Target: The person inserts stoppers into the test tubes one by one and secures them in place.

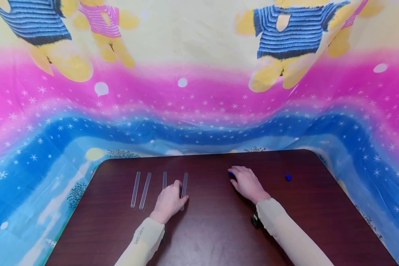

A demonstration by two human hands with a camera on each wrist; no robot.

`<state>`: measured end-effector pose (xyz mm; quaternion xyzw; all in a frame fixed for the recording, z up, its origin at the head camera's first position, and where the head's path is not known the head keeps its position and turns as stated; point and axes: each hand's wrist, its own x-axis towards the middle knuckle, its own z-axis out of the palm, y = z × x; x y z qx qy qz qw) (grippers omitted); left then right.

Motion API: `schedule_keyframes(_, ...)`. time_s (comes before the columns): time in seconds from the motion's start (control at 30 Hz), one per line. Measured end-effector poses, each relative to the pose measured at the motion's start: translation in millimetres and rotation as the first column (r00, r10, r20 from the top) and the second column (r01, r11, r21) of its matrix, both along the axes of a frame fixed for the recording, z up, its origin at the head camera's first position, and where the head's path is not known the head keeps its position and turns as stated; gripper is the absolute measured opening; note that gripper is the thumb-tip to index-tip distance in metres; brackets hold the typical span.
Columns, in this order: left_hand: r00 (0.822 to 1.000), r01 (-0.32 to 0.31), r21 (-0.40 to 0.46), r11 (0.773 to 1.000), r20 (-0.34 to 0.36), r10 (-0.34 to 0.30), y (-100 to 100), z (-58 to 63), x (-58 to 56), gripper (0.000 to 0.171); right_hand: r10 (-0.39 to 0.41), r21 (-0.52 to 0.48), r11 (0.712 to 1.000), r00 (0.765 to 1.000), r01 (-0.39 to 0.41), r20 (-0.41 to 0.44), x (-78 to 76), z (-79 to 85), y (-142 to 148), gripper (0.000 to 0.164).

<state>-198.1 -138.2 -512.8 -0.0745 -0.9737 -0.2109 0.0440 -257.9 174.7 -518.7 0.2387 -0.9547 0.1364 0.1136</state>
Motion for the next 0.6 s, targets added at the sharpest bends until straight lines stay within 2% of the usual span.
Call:
schedule_keyframes(0.17, 0.999, -0.007, -0.003, 1.0, 0.039, 0.007, 2.3, 0.5, -0.3, 0.047, -0.012, 0.005, 1.0, 1.0, 0.012, -0.014, -4.9, 0.9, -1.0, 0.037)
schedule_keyframes(0.6, 0.996, -0.043, -0.036, 0.998, 0.078, 0.046, 6.8, 0.7, -1.6, 0.039, -0.017, 0.031, 0.999, 0.999, 0.019, -0.041, -10.2, 4.8, -3.1, 0.018)
